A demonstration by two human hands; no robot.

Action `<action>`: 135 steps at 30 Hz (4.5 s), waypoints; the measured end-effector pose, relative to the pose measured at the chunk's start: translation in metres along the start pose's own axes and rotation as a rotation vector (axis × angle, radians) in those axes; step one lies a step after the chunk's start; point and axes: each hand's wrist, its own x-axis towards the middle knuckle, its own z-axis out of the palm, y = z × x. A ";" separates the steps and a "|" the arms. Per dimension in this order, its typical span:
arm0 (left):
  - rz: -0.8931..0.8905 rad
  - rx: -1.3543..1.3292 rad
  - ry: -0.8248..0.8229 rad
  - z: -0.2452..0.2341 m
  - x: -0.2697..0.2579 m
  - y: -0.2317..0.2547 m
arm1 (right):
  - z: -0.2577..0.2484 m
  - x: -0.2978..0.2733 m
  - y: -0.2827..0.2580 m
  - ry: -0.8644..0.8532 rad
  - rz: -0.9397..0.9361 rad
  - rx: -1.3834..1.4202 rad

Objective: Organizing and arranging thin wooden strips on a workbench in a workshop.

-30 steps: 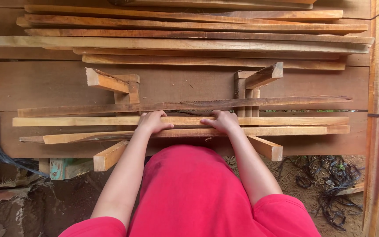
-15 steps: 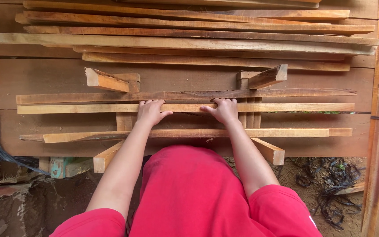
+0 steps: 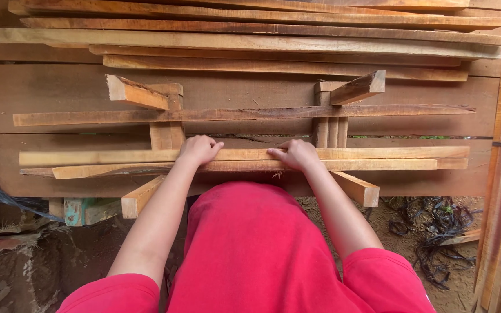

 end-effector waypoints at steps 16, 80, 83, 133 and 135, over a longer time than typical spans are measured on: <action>-0.040 0.031 -0.175 -0.015 -0.011 0.010 | -0.023 0.003 -0.014 -0.090 -0.051 -0.110; 0.272 0.021 0.757 0.054 0.011 -0.007 | 0.033 0.021 0.023 0.811 -0.459 -0.058; 0.336 0.002 0.799 0.054 0.009 -0.005 | 0.036 0.018 0.026 0.845 -0.482 -0.052; 0.191 0.042 0.615 0.025 0.054 0.014 | 0.003 0.048 0.011 0.952 -0.217 -0.141; 0.167 0.046 0.690 0.038 0.058 0.009 | 0.007 0.049 0.018 0.886 -0.234 -0.095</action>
